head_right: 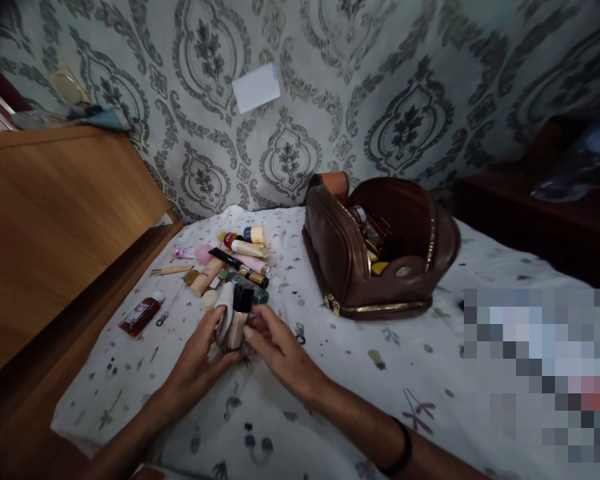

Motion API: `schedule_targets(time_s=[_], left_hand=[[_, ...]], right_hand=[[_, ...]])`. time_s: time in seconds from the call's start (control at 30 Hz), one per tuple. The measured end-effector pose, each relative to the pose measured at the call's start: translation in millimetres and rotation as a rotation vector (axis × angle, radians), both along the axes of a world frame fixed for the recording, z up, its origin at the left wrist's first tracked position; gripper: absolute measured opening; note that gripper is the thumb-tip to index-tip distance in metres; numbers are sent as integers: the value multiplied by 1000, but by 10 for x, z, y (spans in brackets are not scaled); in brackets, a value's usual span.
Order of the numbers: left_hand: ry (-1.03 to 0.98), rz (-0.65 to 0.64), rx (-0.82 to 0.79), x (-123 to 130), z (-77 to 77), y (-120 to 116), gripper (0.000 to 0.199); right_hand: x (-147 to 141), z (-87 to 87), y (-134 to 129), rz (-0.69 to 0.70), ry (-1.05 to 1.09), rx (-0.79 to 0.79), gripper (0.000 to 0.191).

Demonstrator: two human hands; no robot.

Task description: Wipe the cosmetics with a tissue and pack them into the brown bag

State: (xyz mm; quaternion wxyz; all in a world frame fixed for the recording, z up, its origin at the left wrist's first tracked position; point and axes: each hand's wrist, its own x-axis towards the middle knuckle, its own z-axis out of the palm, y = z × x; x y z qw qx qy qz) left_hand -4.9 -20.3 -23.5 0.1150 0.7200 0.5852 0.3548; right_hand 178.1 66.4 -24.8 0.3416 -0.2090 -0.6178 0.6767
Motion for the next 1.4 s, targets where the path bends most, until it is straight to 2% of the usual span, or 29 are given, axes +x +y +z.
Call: schedule_targets(time_s=[0.13,0.2,0.3,0.4,0.5,0.57,0.7,0.8,0.9,1.0,1.23,1.4], left_hand=[[34,-90,8,-34,9,43,67],[51,-103,12,3,55,84,65],[54,-133,-2,87,119,163,56],[59,-177,-43,146,104,227,51],[67,-197,-53,148,61,243,55],[40,-167,-13,131,84,239,50],[-24,-93,123,139,249,244,29],[33,-153,187,205,312,248,32],[140,-241,259,255,256,227,37],[217,-265,299,221,163,168,39],[341,-287,226,-32,29,-43,38],[359,-300,194,-70,6,-85,33]], right_hand=[[35,94,121,-131,42,-2,48],[68,149,178,-141,49,3,53],[130,195,246,-130,25,29,49],[193,173,288,-158,-3,72,41],[237,118,300,-162,-12,88,39],[253,94,292,-144,-6,66,41],[264,95,271,-129,-1,28,42],[271,101,266,-123,-4,19,45],[289,95,273,-129,-23,8,47],[311,97,285,-132,-57,-18,45],[330,138,285,-141,-121,9,41],[333,118,262,-183,-110,66,42]])
